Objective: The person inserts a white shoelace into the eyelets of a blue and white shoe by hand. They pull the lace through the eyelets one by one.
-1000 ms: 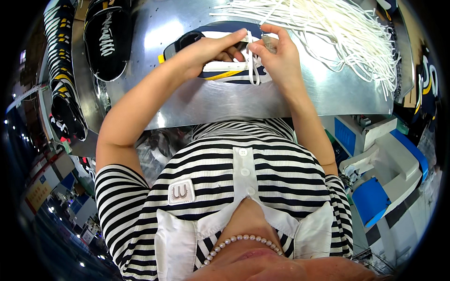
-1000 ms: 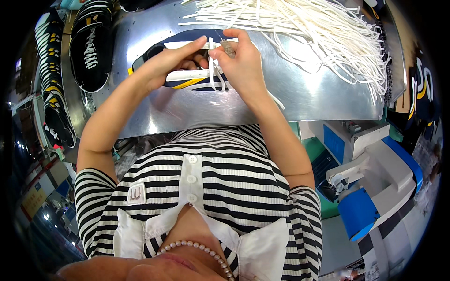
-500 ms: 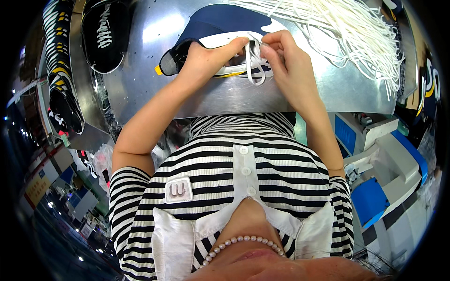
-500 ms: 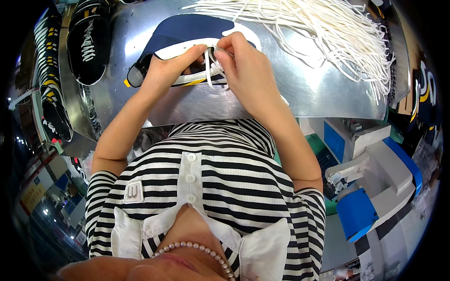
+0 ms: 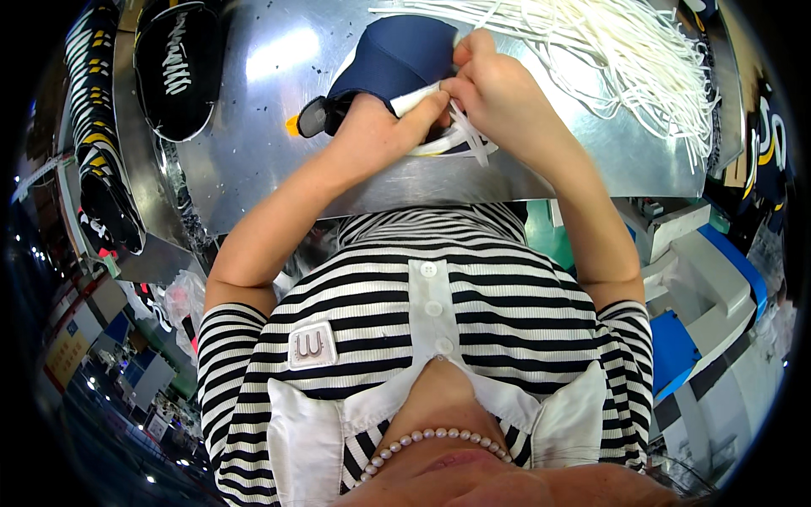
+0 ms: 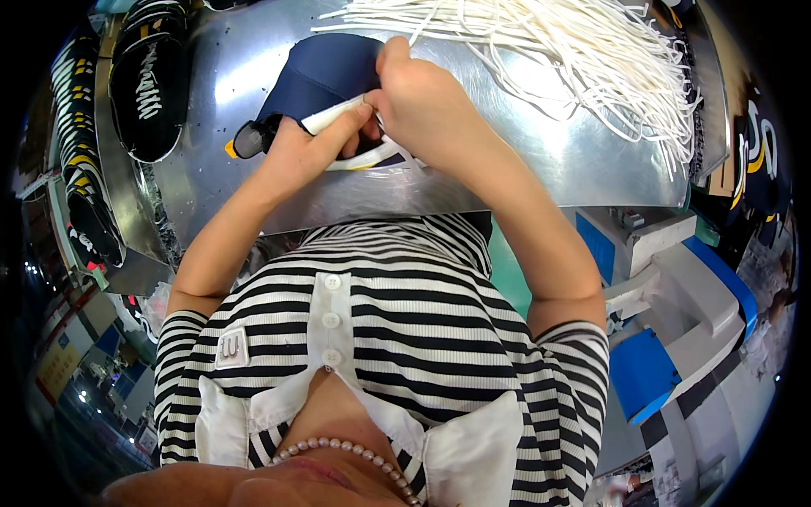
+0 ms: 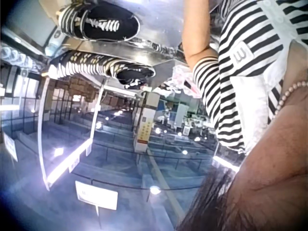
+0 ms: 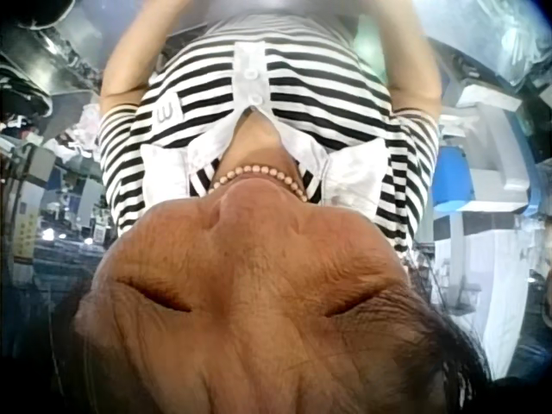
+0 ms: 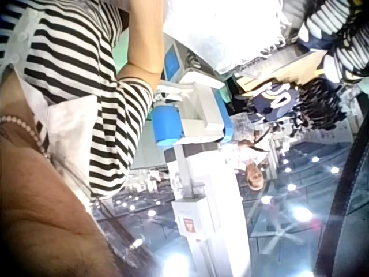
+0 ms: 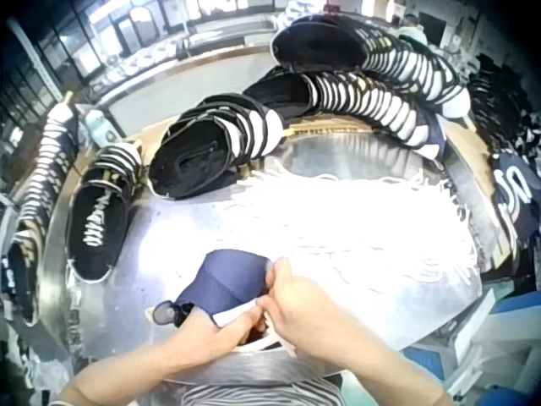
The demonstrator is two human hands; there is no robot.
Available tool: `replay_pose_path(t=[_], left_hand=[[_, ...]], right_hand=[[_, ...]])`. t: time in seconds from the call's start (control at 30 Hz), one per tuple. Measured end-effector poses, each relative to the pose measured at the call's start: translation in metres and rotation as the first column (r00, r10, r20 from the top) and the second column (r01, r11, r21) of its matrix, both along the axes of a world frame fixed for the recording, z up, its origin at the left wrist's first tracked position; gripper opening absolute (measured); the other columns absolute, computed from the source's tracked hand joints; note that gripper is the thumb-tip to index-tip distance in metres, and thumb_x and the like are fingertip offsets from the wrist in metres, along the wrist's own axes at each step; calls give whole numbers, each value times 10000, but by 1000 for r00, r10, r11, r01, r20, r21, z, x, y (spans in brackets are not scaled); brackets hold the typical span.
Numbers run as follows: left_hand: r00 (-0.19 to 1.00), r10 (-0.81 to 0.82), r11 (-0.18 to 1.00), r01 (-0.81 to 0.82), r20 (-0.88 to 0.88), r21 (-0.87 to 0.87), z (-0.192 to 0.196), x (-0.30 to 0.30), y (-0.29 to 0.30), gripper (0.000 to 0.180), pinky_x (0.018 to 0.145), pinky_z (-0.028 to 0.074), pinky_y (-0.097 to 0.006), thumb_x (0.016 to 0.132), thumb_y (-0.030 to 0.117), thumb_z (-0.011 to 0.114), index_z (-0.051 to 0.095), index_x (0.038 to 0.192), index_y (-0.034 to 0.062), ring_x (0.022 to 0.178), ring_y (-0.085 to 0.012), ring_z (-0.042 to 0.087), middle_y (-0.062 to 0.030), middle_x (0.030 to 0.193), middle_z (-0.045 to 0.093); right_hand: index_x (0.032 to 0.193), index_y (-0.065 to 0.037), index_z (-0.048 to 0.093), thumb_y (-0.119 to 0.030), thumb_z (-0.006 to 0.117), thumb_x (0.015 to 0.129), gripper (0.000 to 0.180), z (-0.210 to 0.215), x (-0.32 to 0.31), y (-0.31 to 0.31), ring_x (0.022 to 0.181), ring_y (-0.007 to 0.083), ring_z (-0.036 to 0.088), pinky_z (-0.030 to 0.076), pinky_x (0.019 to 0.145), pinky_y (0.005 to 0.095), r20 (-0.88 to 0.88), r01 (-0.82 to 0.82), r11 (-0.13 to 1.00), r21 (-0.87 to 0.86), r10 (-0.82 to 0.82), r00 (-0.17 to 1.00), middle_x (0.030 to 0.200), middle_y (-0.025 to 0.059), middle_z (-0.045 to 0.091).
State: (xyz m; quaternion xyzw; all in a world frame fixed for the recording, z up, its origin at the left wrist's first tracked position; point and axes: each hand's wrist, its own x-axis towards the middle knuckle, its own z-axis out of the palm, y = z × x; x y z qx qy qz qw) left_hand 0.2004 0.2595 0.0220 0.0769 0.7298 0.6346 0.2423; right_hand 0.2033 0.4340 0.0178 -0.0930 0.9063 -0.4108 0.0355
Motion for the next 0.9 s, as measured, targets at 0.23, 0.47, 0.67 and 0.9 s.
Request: replay_pose_path(t=[0.23,0.47,0.67,0.9], left_hand=[[895,-200,980,190,399,66,-2,-46,-29,220,648,429,-216,949,244,625,690,921,35,711,-59,535,-12,765,621],[984,45,987,-17,171,-158,-2,-41,-9,359,833,515,-282,850,176,762,662,1158,20,958,-138,644,-52,1076,691],[879,-157,984,176,449,-2,19,-50,-18,249,629,437,-221,877,236,730,657,1013,41,714,-73,522,18,807,585],[969,83,337,-249,234,908,154,-42,-142,232,586,360,-269,793,-23,646,585,1007,44,682,-145,488,-46,858,512]], right_hand=[[1047,-22,589,-135,589,929,163,26,-10,21,695,285,661,499,631,378,87,47,999,9,-48,995,750,136,660],[1118,-65,605,-168,587,960,190,-28,-9,-4,738,253,672,511,680,343,8,210,906,-367,-222,975,816,104,685],[1111,-42,586,-173,577,963,198,-48,-21,-8,721,287,677,513,670,380,-157,292,948,-128,-310,938,785,118,684],[1134,-12,534,-213,493,1006,241,-44,-18,-6,776,362,656,490,699,446,-15,389,889,-240,-404,915,810,161,667]])
